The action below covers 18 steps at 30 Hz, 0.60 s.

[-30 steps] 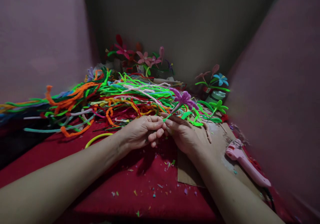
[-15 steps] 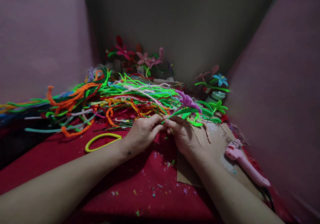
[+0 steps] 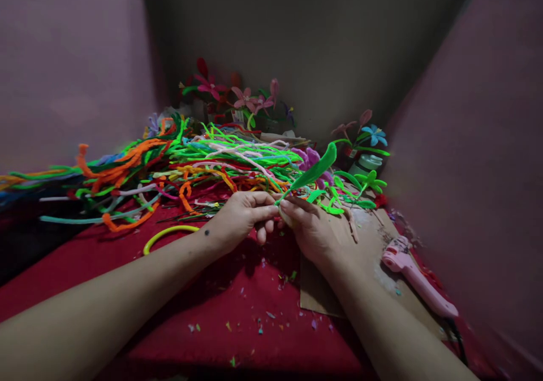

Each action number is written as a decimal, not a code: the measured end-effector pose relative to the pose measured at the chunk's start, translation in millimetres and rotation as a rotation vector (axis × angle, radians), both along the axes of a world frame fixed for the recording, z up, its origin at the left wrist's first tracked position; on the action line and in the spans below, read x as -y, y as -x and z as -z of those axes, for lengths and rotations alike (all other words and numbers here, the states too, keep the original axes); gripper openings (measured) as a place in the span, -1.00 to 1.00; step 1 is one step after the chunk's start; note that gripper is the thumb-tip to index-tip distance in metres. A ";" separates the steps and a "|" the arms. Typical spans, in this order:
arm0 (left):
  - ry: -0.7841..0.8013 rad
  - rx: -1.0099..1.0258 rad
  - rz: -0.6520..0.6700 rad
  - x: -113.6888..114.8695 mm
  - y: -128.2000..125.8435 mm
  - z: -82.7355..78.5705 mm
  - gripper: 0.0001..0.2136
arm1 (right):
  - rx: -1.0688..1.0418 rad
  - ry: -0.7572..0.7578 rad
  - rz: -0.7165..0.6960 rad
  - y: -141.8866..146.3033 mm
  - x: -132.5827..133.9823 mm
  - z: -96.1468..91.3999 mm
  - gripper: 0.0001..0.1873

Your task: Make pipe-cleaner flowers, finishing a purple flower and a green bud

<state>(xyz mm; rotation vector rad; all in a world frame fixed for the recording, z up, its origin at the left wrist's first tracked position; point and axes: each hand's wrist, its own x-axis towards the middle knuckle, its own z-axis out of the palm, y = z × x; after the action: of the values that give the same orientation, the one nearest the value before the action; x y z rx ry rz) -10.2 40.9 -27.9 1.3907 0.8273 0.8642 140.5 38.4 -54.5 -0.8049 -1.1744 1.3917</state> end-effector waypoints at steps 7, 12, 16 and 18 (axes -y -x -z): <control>0.147 0.153 0.087 -4.0 0.7 7.6 -0.82 | -0.045 0.045 -0.072 -2.9 -4.4 -0.1 -0.91; 0.250 0.286 0.182 -4.5 0.4 10.2 -0.82 | -0.076 0.049 -0.101 -3.4 -7.6 3.0 -0.85; 0.287 0.349 0.236 -6.1 1.1 13.0 -0.84 | -0.115 0.089 -0.142 -3.1 -4.6 1.5 -0.78; 0.311 0.376 0.275 -6.0 1.6 12.4 -0.86 | -0.130 0.092 -0.189 -2.5 -2.8 -0.1 -0.75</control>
<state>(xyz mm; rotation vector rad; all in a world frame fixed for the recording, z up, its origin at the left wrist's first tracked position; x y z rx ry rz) -11.8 46.9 -40.2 0.9985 0.4448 0.7174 143.1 41.2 -54.3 -0.6692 -1.1135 1.6388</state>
